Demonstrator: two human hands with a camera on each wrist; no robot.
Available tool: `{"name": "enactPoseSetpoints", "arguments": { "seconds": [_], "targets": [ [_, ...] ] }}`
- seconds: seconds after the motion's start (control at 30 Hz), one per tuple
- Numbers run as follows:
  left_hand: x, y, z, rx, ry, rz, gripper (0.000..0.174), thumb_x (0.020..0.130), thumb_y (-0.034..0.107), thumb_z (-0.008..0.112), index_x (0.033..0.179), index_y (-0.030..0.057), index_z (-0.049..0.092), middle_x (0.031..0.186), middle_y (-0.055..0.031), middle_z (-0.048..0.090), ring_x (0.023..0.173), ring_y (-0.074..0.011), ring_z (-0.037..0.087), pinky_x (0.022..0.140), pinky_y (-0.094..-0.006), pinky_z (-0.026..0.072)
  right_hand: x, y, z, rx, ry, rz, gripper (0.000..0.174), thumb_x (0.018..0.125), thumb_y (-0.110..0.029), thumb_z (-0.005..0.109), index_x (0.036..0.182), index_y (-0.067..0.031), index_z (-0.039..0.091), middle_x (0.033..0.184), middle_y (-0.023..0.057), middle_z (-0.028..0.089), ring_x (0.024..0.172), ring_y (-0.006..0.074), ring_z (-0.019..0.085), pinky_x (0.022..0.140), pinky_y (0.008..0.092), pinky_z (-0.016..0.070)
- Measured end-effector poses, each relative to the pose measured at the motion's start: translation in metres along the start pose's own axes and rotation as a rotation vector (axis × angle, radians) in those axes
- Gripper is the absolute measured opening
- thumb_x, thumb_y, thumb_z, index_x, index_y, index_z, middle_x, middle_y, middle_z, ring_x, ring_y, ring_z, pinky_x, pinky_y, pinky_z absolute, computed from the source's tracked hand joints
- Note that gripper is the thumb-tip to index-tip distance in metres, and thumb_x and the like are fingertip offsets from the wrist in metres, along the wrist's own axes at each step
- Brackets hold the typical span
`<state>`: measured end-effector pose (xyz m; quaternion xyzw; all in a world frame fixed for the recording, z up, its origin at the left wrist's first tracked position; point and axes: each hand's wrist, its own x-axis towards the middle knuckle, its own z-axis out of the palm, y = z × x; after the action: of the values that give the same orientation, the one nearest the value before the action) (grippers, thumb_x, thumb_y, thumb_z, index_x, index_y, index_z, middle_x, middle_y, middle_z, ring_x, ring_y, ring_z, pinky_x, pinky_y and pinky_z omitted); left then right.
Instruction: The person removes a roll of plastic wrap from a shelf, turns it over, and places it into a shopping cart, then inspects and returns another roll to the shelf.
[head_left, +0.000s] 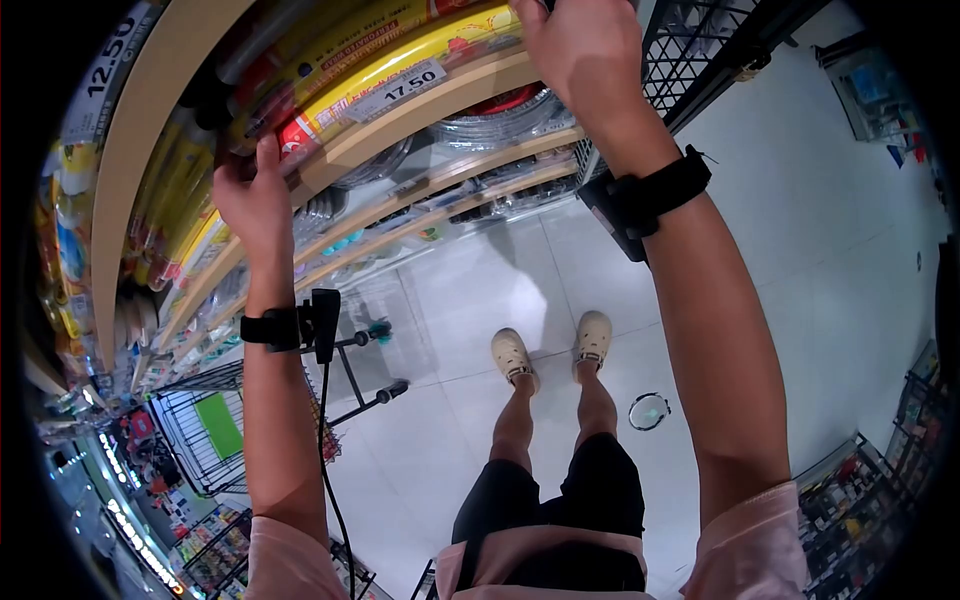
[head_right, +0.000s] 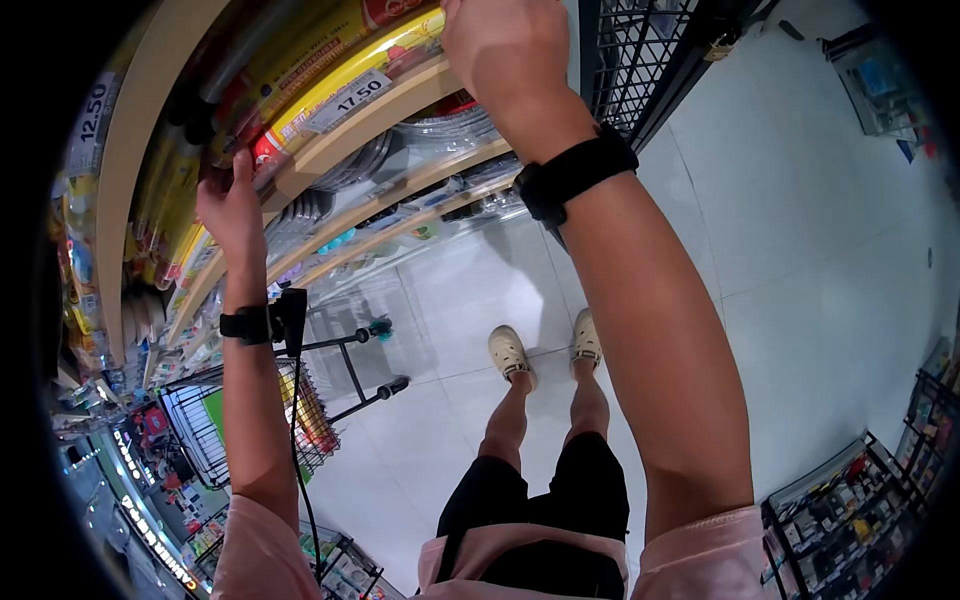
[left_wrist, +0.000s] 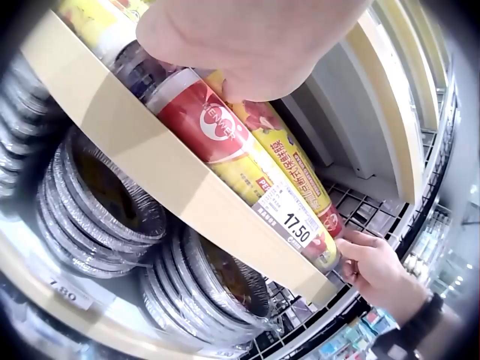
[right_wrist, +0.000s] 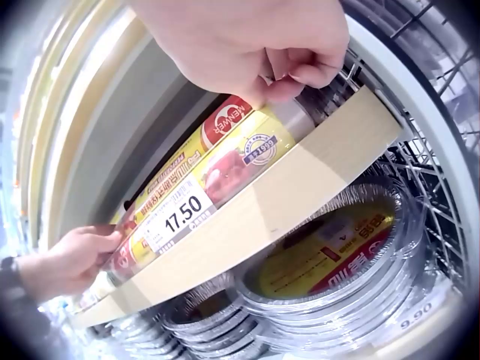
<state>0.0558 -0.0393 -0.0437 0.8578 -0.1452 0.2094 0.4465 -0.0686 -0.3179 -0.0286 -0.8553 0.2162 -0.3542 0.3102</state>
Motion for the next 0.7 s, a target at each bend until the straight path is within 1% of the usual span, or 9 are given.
{"name": "enactPoseSetpoints", "arguments": {
  "seconds": [0.17, 0.2, 0.23, 0.3, 0.33, 0.4, 0.5, 0.6, 0.7],
  "targets": [
    [-0.001, 0.001, -0.007, 0.05, -0.044, -0.016, 0.032, 0.088, 0.021, 0.071, 0.099, -0.0079, 0.064, 0.084, -0.0087, 0.068, 0.076, -0.0123, 0.058, 0.073, -0.0278, 0.0474, 0.002, -0.006, -0.007, 0.036, -0.048, 0.013, 0.02, 0.088, -0.011, 0.059, 0.105, -0.0053, 0.068, 0.092, 0.0245, 0.068, 0.091, 0.0412, 0.064, 0.082, 0.0468, 0.0507],
    [0.004, -0.002, -0.015, 0.024, -0.166, -0.113, 0.038, 0.087, 0.022, 0.072, 0.107, -0.0081, 0.061, 0.095, -0.0111, 0.067, 0.085, -0.015, 0.059, 0.079, -0.029, 0.0474, 0.005, 0.002, -0.004, -0.065, -0.171, -0.023, 0.042, 0.09, -0.013, 0.065, 0.128, 0.0031, 0.056, 0.118, 0.0262, 0.063, 0.093, 0.0362, 0.068, 0.083, 0.0396, 0.055],
    [0.002, -0.003, -0.018, 0.044, -0.168, -0.063, 0.04, 0.087, 0.021, 0.072, 0.111, -0.0079, 0.059, 0.1, -0.0127, 0.066, 0.089, -0.0167, 0.059, 0.082, -0.0299, 0.0472, 0.001, -0.002, -0.011, 0.022, -0.207, 0.056, 0.042, 0.089, -0.015, 0.062, 0.127, 0.003, 0.056, 0.118, 0.0295, 0.06, 0.093, 0.0443, 0.064, 0.086, 0.0433, 0.0524],
    [-0.005, 0.002, -0.029, 0.083, -0.168, 0.035, 0.046, 0.088, 0.02, 0.072, 0.12, -0.0075, 0.054, 0.109, -0.0158, 0.063, 0.097, -0.02, 0.059, 0.087, -0.0319, 0.0469, -0.014, 0.0, -0.014, 0.034, 0.0, -0.072, 0.039, 0.088, -0.011, 0.062, 0.125, 0.0009, 0.057, 0.112, 0.0247, 0.064, 0.088, 0.0412, 0.066, 0.084, 0.0412, 0.0531],
    [-0.017, 0.019, -0.036, 0.121, -0.147, 0.066, 0.056, 0.088, 0.016, 0.07, 0.133, -0.0041, 0.046, 0.124, -0.0186, 0.055, 0.109, -0.0247, 0.055, 0.096, -0.0356, 0.0443, -0.025, -0.004, -0.027, 0.16, -0.018, -0.025, 0.035, 0.087, -0.007, 0.062, 0.12, 0.0001, 0.056, 0.108, 0.0225, 0.063, 0.092, 0.04, 0.064, 0.086, 0.0428, 0.0516],
    [-0.049, 0.046, -0.054, 0.148, -0.091, 0.125, 0.054, 0.089, 0.01, 0.068, 0.137, -0.0017, 0.046, 0.131, -0.0172, 0.054, 0.117, -0.024, 0.054, 0.094, -0.0345, 0.046, -0.055, -0.004, -0.054, 0.356, -0.12, 0.109, 0.03, 0.085, -0.004, 0.061, 0.115, -0.0014, 0.057, 0.104, 0.0186, 0.064, 0.095, 0.0367, 0.063, 0.084, 0.0423, 0.0518],
    [-0.121, 0.056, -0.09, 0.157, -0.234, 0.034, 0.064, 0.083, 0.003, 0.069, 0.141, 0.0104, 0.045, 0.128, -0.0097, 0.053, 0.107, -0.0206, 0.05, 0.088, -0.0329, 0.0414, -0.116, 0.025, -0.073, 0.555, -0.336, 0.308, 0.021, 0.087, -0.003, 0.061, 0.108, -0.0034, 0.064, 0.097, 0.0135, 0.068, 0.081, 0.0275, 0.067, 0.07, 0.0334, 0.0545],
    [-0.199, 0.077, -0.13, 0.115, -0.418, -0.244, 0.06, 0.08, -0.001, 0.067, 0.136, 0.0106, 0.049, 0.121, -0.0056, 0.055, 0.103, -0.0169, 0.054, 0.082, -0.032, 0.0413, -0.17, 0.039, -0.102, 0.556, -0.39, 0.467, 0.015, 0.088, -0.002, 0.06, 0.102, -0.0028, 0.066, 0.082, 0.0096, 0.069, 0.068, 0.0169, 0.065, 0.064, 0.0272, 0.0523],
    [-0.267, 0.083, -0.179, -0.123, -0.376, -0.621, 0.044, 0.082, -0.001, 0.064, 0.124, 0.0067, 0.054, 0.122, -0.0071, 0.057, 0.097, -0.0149, 0.06, 0.075, -0.0262, 0.0448, -0.219, 0.056, -0.141, 0.601, -0.518, 0.591, 0.013, 0.089, -0.002, 0.059, 0.099, -0.0022, 0.066, 0.076, 0.007, 0.068, 0.066, 0.0108, 0.062, 0.064, 0.0255, 0.0511]
  ]
}}
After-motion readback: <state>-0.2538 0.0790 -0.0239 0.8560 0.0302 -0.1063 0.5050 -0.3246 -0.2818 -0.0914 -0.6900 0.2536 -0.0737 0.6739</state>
